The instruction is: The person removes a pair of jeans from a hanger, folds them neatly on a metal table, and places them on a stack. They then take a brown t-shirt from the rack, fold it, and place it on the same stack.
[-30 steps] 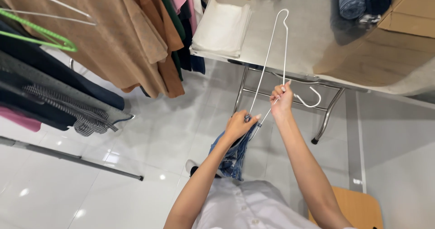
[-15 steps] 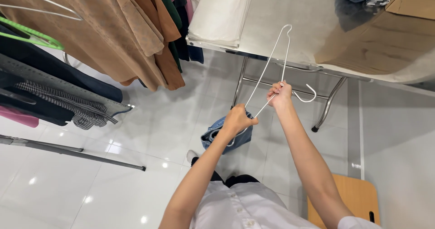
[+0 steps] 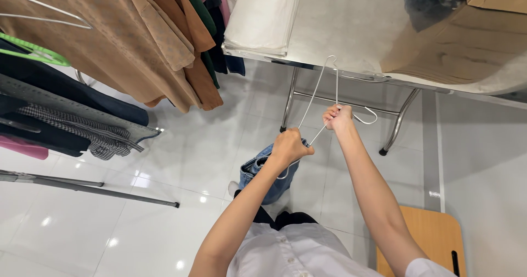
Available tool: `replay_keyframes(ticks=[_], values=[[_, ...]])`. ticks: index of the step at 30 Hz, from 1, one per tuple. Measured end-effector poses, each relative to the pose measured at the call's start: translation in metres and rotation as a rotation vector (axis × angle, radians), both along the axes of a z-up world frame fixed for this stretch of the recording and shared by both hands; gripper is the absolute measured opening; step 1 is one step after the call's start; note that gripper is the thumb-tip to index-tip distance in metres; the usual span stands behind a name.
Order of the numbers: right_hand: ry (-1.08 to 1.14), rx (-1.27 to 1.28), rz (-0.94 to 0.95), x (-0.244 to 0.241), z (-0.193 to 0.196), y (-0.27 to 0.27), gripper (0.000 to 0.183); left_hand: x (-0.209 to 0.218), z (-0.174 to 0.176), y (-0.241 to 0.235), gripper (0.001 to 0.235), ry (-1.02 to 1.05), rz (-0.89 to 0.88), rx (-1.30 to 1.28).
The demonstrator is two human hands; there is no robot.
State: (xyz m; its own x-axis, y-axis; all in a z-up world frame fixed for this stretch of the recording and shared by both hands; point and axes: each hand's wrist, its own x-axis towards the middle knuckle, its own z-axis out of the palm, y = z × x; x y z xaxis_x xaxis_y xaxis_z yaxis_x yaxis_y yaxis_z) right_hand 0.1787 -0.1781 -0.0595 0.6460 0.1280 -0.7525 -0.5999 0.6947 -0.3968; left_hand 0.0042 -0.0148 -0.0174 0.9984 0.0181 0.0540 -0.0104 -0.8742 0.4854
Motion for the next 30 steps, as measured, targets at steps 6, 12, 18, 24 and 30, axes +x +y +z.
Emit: replay_keyframes(ticks=[6, 12, 18, 24, 30], values=[[-0.007, -0.060, -0.107, 0.011, -0.011, 0.005, 0.026, -0.001, 0.007, -0.007, 0.059, -0.030, 0.059, 0.076], [-0.269, -0.094, -0.265, 0.093, -0.040, -0.063, 0.023, -0.031, 0.010, 0.028, 0.051, 0.078, 0.093, -0.115], [-0.504, 0.073, -0.053, 0.088, 0.030, -0.089, 0.038, -0.034, 0.001, 0.062, 0.038, 0.185, 0.181, -0.263], [-0.548, 0.094, 0.311, 0.013, 0.057, -0.067, 0.043, -0.027, 0.021, 0.103, 0.065, 0.209, 0.422, -0.525], [-0.665, -0.189, 0.782, -0.097, 0.126, 0.021, 0.040, -0.010, 0.068, 0.074, 0.083, 0.134, 0.386, -0.638]])
